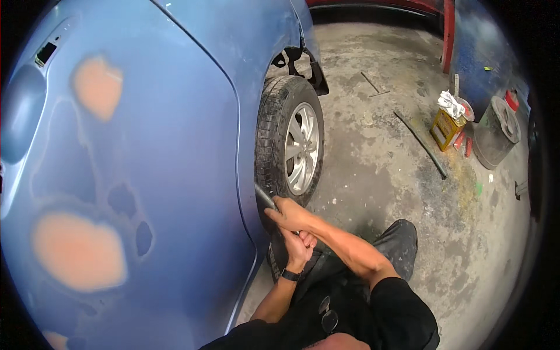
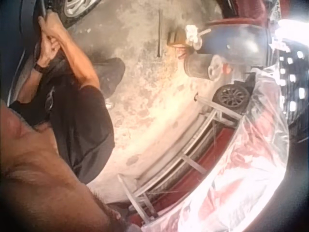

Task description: The person uses a hammer to repeatedly strike a metal tool held against the inner edge of a blue car's wheel well, then reaches in to adjust a part by hand.

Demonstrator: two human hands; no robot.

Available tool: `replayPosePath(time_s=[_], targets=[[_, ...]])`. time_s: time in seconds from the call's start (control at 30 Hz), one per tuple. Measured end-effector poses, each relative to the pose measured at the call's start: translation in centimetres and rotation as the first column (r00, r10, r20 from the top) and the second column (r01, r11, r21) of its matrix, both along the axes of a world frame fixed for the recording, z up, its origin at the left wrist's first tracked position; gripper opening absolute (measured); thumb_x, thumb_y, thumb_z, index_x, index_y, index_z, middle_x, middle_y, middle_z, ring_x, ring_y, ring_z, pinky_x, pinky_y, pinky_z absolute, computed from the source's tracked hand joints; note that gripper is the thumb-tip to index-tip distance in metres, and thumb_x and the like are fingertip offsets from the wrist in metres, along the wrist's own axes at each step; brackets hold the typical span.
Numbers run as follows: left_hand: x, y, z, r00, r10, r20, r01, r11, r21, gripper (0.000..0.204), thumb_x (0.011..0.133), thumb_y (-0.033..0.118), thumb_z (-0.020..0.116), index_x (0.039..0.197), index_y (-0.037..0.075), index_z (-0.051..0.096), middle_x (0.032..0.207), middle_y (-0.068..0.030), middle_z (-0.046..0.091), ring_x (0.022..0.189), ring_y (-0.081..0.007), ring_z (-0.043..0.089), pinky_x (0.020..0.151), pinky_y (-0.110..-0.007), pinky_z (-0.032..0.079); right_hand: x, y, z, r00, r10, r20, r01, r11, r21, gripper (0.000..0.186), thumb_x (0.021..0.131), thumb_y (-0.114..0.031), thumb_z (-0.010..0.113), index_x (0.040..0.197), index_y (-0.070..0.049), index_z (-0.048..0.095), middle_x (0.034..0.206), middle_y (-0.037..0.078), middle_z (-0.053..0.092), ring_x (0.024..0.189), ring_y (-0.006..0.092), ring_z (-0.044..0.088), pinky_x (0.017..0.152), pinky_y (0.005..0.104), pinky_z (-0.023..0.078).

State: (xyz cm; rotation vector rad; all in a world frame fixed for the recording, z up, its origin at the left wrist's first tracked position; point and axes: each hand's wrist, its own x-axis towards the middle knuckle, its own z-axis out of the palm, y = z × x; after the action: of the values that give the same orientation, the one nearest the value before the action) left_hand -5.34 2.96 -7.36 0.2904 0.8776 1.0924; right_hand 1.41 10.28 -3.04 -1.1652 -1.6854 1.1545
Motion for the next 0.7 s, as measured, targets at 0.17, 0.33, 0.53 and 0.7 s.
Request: replayPosePath(time_s=[0.17,0.33,0.53,0.7], targets=[[0.0,0.5,0.3,1.000,0.006,0.028,-0.006,1.000,0.021,0.064,0.088,0.076,0.025,0.075,0.016,0.045,0.053,0.0070,0.031,0.041,-0.0076,0.032,0.042,-0.024,0.032,0.0,0.6,0.6,0.999,0.008,0.049,-0.011,0.998,0.062,0.040,0.090,-0.031,0.058,0.091,0.008,0.056,0.071,0.028,0.058,0.068,0.0352,0.061,0.065,0.0451,0.046],[2.2,2.7,0.8,0.978,-0.200,-0.062,0.209,0.947,0.244,0.062,0.094,0.068,0.019,0.087,0.013,0.046,0.051,0.0037,0.034,0.037,-0.0085,0.034,0.037,-0.025,0.034,3.7,-0.3,4.8,0.976,-0.203,-0.083,0.191,0.972,-0.136,0.039,0.092,-0.029,0.055,0.099,0.009,0.053,0.080,0.029,0.060,0.074,0.0354,0.060,0.073,0.0433,0.047],[3.0,-0.2,3.9,0.963,-0.182,-0.199,0.225,0.949,0.219,0.056,0.096,0.063,0.019,0.100,0.012,0.041,0.053,0.0018,0.034,0.040,-0.0098,0.035,0.037,-0.026,0.031,4.4,-1.3,1.5,0.973,-0.212,-0.091,0.205,0.976,-0.079,0.036,0.094,-0.030,0.053,0.103,0.005,0.054,0.077,0.007,0.057,0.070,0.0169,0.055,0.065,0.0347,0.047],[2.0,-1.2,4.8,0.982,-0.138,-0.128,0.161,0.969,0.189,0.052,0.098,0.059,0.022,0.108,0.012,0.041,0.052,0.0012,0.036,0.035,-0.0094,0.036,0.033,-0.024,0.033,3.2,-1.5,2.5,0.915,-0.147,-0.377,0.010,0.940,-0.342,0.030,0.095,-0.031,0.054,0.097,-0.002,0.048,0.065,0.002,0.050,0.052,0.0113,0.051,0.047,0.0269,0.045]])
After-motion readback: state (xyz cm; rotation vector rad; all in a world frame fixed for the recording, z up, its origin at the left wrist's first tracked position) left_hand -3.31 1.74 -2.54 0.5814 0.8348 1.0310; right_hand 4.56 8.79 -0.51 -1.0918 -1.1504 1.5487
